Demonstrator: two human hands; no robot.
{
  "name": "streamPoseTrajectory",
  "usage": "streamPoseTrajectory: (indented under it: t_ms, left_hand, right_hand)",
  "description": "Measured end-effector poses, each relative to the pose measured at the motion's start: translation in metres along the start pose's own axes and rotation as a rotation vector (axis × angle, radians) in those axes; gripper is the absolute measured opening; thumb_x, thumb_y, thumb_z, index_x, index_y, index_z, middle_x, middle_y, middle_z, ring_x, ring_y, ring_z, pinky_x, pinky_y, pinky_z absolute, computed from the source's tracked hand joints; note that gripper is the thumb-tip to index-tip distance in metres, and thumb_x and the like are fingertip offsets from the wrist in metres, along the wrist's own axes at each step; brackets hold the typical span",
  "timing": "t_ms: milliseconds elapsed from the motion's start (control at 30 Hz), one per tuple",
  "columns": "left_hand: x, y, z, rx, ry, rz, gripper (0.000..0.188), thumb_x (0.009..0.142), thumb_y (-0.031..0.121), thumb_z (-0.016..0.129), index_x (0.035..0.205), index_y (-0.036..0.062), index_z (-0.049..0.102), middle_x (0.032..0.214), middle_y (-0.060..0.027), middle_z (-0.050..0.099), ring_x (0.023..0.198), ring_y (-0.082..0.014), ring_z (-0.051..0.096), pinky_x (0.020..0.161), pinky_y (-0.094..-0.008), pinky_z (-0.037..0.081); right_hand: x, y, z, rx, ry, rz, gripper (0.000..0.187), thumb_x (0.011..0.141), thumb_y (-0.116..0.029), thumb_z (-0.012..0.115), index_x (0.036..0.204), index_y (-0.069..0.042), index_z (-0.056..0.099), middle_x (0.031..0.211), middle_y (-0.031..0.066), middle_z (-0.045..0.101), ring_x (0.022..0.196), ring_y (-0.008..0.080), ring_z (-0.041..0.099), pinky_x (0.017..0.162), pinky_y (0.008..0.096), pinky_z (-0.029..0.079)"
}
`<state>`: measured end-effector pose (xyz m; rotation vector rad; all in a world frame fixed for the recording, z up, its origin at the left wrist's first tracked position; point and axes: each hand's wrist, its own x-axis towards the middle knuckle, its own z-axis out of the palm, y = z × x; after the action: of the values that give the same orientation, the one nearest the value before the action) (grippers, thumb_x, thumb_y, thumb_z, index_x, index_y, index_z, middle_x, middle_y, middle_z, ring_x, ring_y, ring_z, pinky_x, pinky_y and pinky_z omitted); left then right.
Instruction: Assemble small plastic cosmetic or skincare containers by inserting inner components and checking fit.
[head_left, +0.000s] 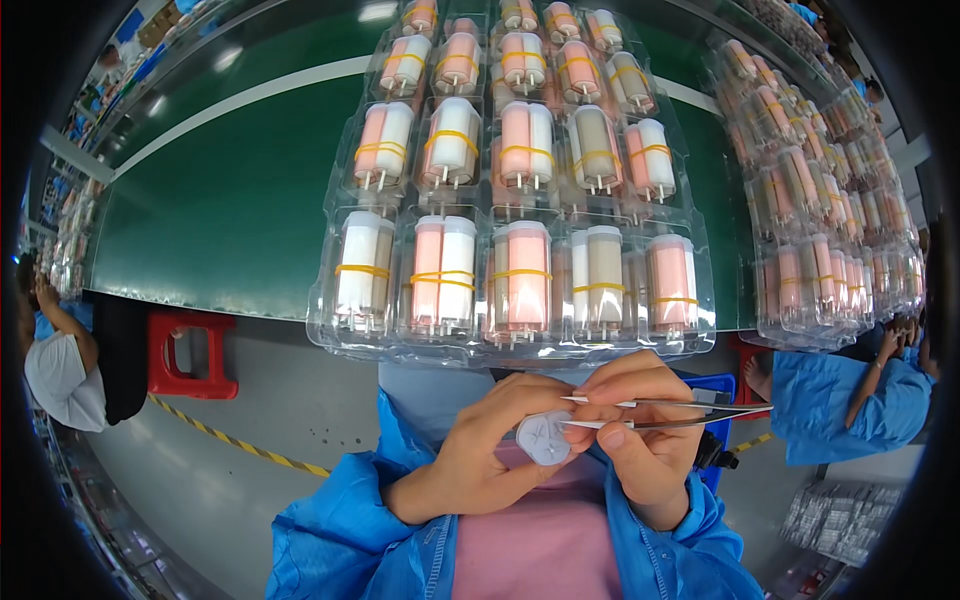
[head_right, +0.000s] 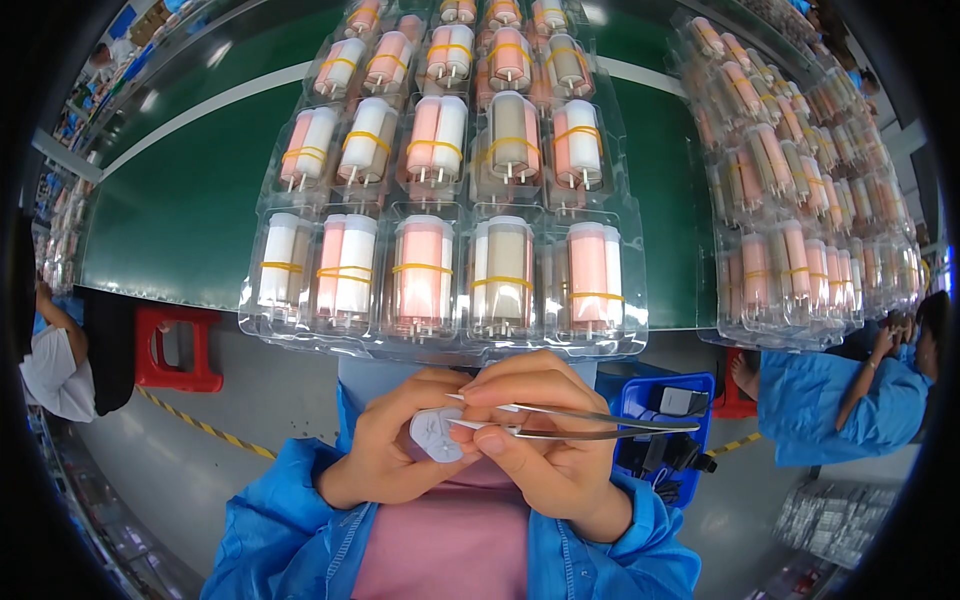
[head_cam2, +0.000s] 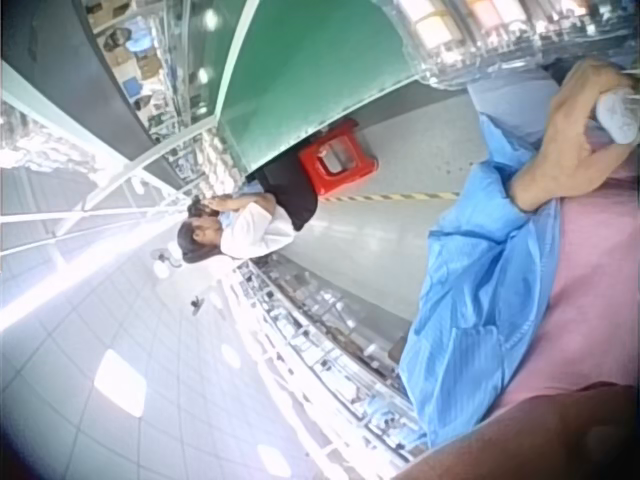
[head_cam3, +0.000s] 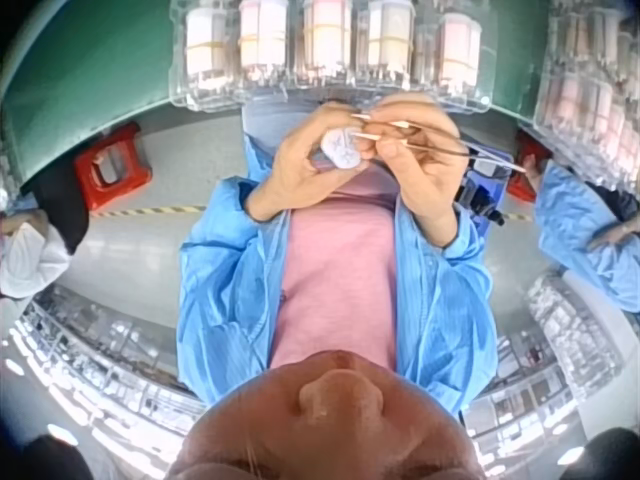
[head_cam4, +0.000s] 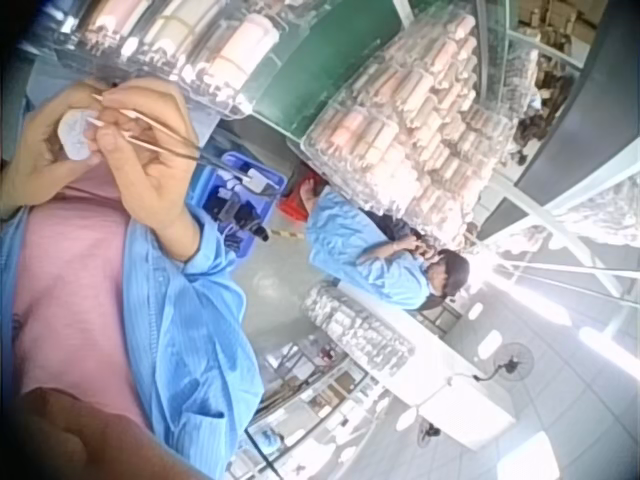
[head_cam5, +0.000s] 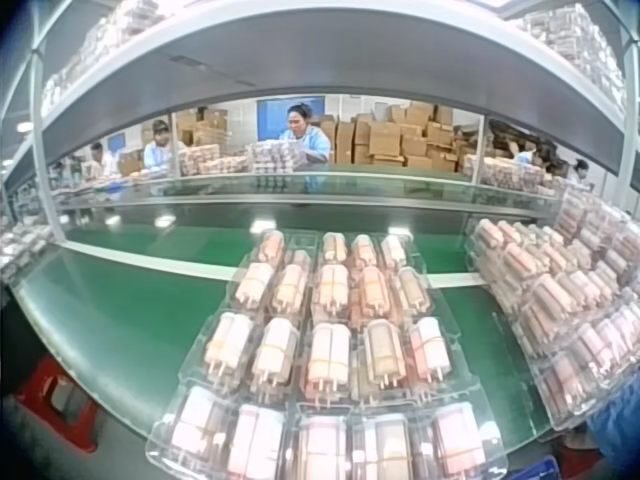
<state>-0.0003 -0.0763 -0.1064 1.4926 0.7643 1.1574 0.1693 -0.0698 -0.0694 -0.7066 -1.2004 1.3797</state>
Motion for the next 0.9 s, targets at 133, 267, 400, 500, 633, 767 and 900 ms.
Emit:
streamPoseTrajectory:
  t_ms: [133, 267, 400, 500, 633, 767, 900]
  left_hand:
    - [-0.0003, -0.0009, 0.0021, 0.054, 0.066, 0.018, 0.040, 0.071, 0.002, 0.077, 0.107, 0.0018, 0.061, 0.101, -0.0131, 0.063, 0.091, -0.0268, 0.063, 0.076, -0.0325, 0.050]
    - [0.0006, -0.0014, 0.0039, 0.074, 0.104, 0.048, 0.038, 0.069, 0.002, 0.078, 0.102, 0.0021, 0.061, 0.095, -0.0115, 0.062, 0.085, -0.0239, 0.062, 0.067, -0.0298, 0.050]
    - [0.0031, -0.0010, 0.0033, 0.111, 0.108, 0.081, 0.037, 0.068, 0.003, 0.079, 0.099, 0.0025, 0.060, 0.090, -0.0110, 0.061, 0.080, -0.0232, 0.060, 0.064, -0.0307, 0.048]
    - [0.0035, -0.0023, 0.0029, 0.140, 0.118, 0.108, 0.037, 0.067, 0.003, 0.079, 0.099, 0.0028, 0.060, 0.089, -0.0108, 0.060, 0.080, -0.0243, 0.060, 0.065, -0.0314, 0.047]
    - [0.0020, -0.0016, 0.0046, 0.107, 0.135, 0.052, 0.036, 0.066, 0.003, 0.080, 0.095, 0.0033, 0.059, 0.086, -0.0102, 0.059, 0.076, -0.0245, 0.058, 0.063, -0.0324, 0.045]
    - [0.0036, 0.0005, 0.0032, 0.156, 0.103, 0.036, 0.034, 0.064, 0.002, 0.080, 0.090, 0.0037, 0.058, 0.082, -0.0097, 0.057, 0.072, -0.0247, 0.056, 0.061, -0.0330, 0.044]
    - [0.0046, 0.0031, 0.0008, 0.143, 0.078, 0.014, 0.031, 0.063, -0.002, 0.078, 0.086, 0.0038, 0.057, 0.082, -0.0095, 0.056, 0.073, -0.0262, 0.056, 0.062, -0.0328, 0.044]
  right_hand:
    - [0.0005, 0.0016, -0.0008, -0.016, -0.019, 0.012, 0.025, 0.084, 0.004, 0.062, 0.108, 0.011, 0.059, 0.106, 0.0193, 0.053, 0.088, 0.0212, 0.064, 0.079, 0.0328, 0.061]
    - [0.0020, 0.0000, 0.0025, 0.013, -0.018, 0.034, 0.026, 0.083, 0.004, 0.063, 0.108, 0.011, 0.059, 0.106, 0.0185, 0.052, 0.089, 0.0214, 0.064, 0.080, 0.0330, 0.061]
    - [0.0021, 0.0006, 0.0023, 0.002, -0.026, 0.040, 0.026, 0.083, 0.004, 0.063, 0.107, 0.011, 0.059, 0.106, 0.0184, 0.052, 0.090, 0.0219, 0.064, 0.081, 0.0336, 0.060]
    - [0.0022, 0.0021, 0.0012, -0.008, -0.037, 0.039, 0.026, 0.083, 0.005, 0.063, 0.108, 0.011, 0.059, 0.107, 0.0184, 0.052, 0.090, 0.0219, 0.064, 0.081, 0.0338, 0.060]
    - [0.0021, 0.0032, 0.0038, -0.021, -0.003, 0.044, 0.026, 0.082, 0.003, 0.065, 0.107, 0.009, 0.061, 0.105, 0.0186, 0.055, 0.088, 0.0216, 0.065, 0.075, 0.0317, 0.060]
    - [-0.0046, 0.0065, 0.0004, -0.164, 0.023, 0.020, 0.020, 0.080, -0.001, 0.069, 0.099, 0.005, 0.066, 0.096, 0.0178, 0.062, 0.083, 0.0213, 0.065, 0.066, 0.0292, 0.054]
    - [-0.0038, -0.0012, 0.0016, -0.309, -0.083, -0.058, 0.017, 0.077, -0.003, 0.073, 0.092, 0.002, 0.068, 0.089, 0.0160, 0.066, 0.077, 0.0216, 0.064, 0.065, 0.0290, 0.051]
